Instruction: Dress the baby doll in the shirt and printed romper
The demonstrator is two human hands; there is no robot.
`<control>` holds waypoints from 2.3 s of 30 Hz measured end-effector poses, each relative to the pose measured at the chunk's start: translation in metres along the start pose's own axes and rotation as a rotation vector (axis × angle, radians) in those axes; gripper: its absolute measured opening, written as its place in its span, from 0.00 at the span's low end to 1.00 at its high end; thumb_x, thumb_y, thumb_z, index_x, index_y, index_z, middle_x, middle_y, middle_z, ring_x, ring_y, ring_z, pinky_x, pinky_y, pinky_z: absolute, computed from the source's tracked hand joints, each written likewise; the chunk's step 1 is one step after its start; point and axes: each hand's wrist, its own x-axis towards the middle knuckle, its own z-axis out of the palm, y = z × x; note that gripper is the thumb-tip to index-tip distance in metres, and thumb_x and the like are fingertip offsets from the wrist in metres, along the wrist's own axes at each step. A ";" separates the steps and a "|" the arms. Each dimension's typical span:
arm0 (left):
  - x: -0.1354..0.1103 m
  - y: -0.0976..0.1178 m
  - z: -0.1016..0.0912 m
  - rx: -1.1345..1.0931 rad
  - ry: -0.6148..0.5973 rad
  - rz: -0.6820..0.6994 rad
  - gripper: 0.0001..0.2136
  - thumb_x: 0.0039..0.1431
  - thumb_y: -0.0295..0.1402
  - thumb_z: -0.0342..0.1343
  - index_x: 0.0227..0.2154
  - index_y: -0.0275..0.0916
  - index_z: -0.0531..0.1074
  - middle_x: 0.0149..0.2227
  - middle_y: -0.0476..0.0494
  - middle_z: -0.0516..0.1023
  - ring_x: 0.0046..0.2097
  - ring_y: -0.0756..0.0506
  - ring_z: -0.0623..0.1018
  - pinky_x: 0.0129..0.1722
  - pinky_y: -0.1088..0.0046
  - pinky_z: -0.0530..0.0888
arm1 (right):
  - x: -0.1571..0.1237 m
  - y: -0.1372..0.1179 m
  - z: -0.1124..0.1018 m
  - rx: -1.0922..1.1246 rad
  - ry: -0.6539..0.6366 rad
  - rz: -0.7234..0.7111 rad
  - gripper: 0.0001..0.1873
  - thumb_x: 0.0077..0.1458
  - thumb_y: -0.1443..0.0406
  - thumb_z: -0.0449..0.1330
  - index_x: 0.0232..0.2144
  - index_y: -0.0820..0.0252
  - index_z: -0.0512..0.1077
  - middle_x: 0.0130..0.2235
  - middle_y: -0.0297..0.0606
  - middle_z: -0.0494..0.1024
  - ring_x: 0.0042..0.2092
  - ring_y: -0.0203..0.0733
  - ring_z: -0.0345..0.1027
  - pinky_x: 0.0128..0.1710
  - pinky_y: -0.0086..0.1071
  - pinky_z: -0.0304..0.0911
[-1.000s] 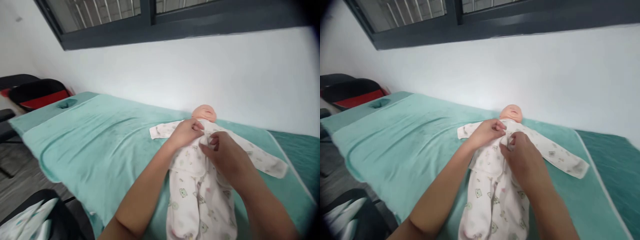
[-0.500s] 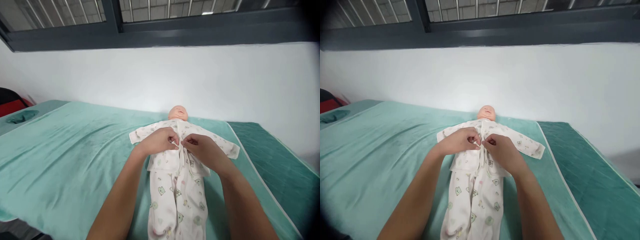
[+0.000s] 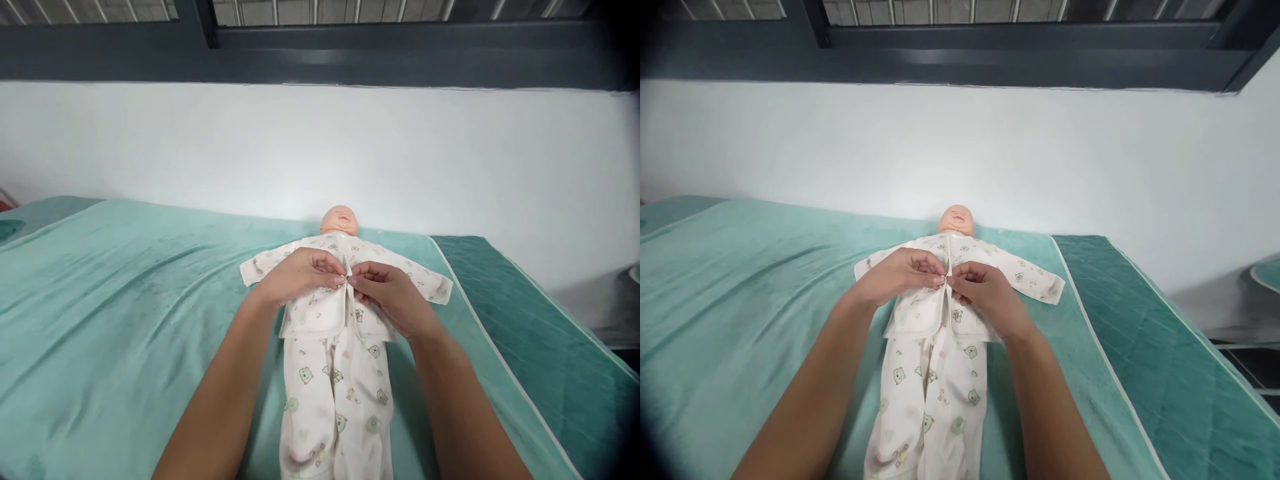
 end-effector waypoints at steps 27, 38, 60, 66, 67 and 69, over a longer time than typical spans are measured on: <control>0.000 -0.006 0.000 0.043 0.073 -0.008 0.10 0.49 0.38 0.65 0.27 0.36 0.76 0.28 0.46 0.77 0.32 0.49 0.74 0.35 0.72 0.70 | -0.002 0.007 0.002 0.038 0.037 -0.012 0.14 0.51 0.57 0.68 0.37 0.60 0.80 0.27 0.35 0.77 0.31 0.34 0.68 0.33 0.28 0.64; -0.005 0.000 0.005 0.149 0.096 -0.097 0.07 0.50 0.37 0.60 0.27 0.38 0.76 0.28 0.48 0.77 0.32 0.49 0.74 0.30 0.74 0.67 | -0.003 0.003 0.009 -0.072 0.084 -0.038 0.11 0.50 0.59 0.68 0.33 0.60 0.78 0.26 0.35 0.77 0.30 0.34 0.69 0.32 0.27 0.66; -0.001 -0.005 0.007 -0.018 0.092 -0.116 0.09 0.48 0.27 0.57 0.35 0.41 0.70 0.31 0.50 0.73 0.32 0.51 0.73 0.32 0.74 0.68 | -0.004 0.002 0.011 -0.133 0.013 -0.089 0.05 0.57 0.62 0.59 0.34 0.57 0.68 0.27 0.30 0.74 0.26 0.31 0.64 0.25 0.26 0.60; -0.002 -0.004 0.005 0.002 0.072 -0.137 0.10 0.49 0.30 0.59 0.37 0.41 0.71 0.33 0.48 0.75 0.33 0.50 0.74 0.33 0.72 0.70 | -0.007 0.002 0.012 -0.331 0.098 -0.039 0.05 0.55 0.62 0.59 0.34 0.55 0.70 0.24 0.28 0.73 0.24 0.33 0.66 0.24 0.27 0.62; -0.002 -0.004 0.006 0.015 0.078 -0.141 0.10 0.49 0.30 0.59 0.36 0.41 0.71 0.33 0.48 0.75 0.32 0.50 0.74 0.33 0.72 0.70 | -0.008 0.001 0.013 -0.378 0.124 -0.019 0.05 0.55 0.61 0.59 0.34 0.55 0.70 0.24 0.28 0.74 0.24 0.33 0.67 0.25 0.27 0.63; -0.002 -0.004 0.006 0.044 0.086 -0.141 0.10 0.49 0.30 0.59 0.36 0.41 0.72 0.32 0.48 0.75 0.32 0.50 0.74 0.32 0.73 0.70 | -0.009 -0.001 0.015 -0.448 0.170 0.014 0.06 0.54 0.61 0.59 0.32 0.56 0.71 0.25 0.30 0.76 0.24 0.34 0.69 0.25 0.28 0.65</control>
